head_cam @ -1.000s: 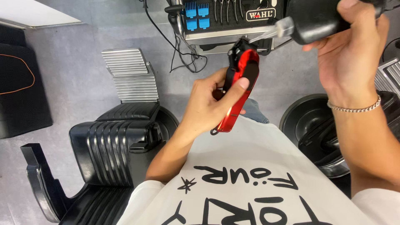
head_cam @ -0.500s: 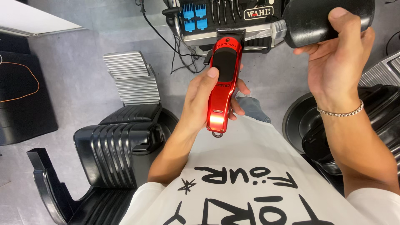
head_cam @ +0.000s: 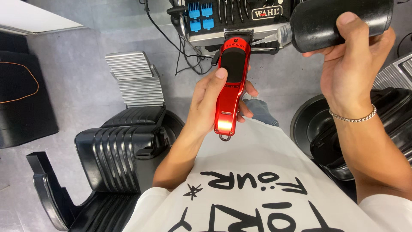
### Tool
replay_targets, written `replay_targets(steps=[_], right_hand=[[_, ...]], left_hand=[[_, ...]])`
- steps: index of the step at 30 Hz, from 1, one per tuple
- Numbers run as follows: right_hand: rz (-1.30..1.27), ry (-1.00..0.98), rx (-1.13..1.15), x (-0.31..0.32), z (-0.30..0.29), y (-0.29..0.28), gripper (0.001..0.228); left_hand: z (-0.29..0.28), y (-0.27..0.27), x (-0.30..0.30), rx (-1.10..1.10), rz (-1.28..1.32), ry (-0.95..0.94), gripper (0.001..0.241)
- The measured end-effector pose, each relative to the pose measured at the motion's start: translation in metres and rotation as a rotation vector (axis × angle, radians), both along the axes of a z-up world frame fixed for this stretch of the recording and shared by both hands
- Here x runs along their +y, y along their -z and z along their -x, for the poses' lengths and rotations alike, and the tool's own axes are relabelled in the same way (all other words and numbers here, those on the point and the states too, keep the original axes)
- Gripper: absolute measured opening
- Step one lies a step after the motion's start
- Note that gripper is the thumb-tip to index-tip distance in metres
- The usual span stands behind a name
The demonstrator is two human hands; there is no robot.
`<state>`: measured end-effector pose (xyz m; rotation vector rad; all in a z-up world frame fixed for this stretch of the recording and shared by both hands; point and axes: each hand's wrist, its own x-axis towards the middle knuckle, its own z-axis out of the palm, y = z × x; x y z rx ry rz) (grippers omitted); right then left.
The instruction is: The person uses a small screwdriver to tighten screws on the blade assembly of a red hair clipper, then applies oil to the blades from a black bottle. The clipper is held in the left hand while the right hand performs the adjustments and lubrication.
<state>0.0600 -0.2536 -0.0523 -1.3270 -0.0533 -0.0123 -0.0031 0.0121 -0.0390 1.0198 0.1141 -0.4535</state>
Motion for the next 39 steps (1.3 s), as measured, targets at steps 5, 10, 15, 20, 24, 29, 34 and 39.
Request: replay_targets(steps=[5,10,15,20,24,29,34,39], right_hand=[[-0.129,-0.008,0.144,0.003,-0.007,-0.004,0.02],[-0.393,0.055,0.511,0.006,-0.02,-0.004,0.028],[-0.427,0.017,0.507,0.009,-0.016,-0.005,0.027],[-0.284,-0.016,0.394,0.01,-0.01,-0.012,0.028],[-0.249,-0.012,0.346,0.007,-0.007,-0.014,0.028],[-0.163,-0.096,0.285,0.001,-0.015,-0.01,0.027],[-0.17,-0.145,0.346,-0.002,-0.028,-0.008,0.025],[-0.135,-0.247,0.308,-0.003,-0.04,-0.012,0.018]], left_hand=[[-0.004,0.003,-0.003,0.011,-0.023,-0.026,0.057],[-0.009,-0.006,-0.013,-0.144,-0.392,-0.078,0.041],[-0.009,-0.019,-0.012,-0.309,-0.638,-0.083,0.051],[-0.009,-0.017,-0.013,-0.379,-0.819,-0.114,0.052],[-0.009,-0.013,-0.015,-0.505,-1.006,-0.185,0.055],[-0.009,-0.018,-0.016,-0.471,-1.141,-0.121,0.058],[-0.011,-0.029,-0.004,-0.561,-1.21,-0.03,0.057],[-0.018,-0.038,0.008,-0.628,-1.269,0.12,0.056]])
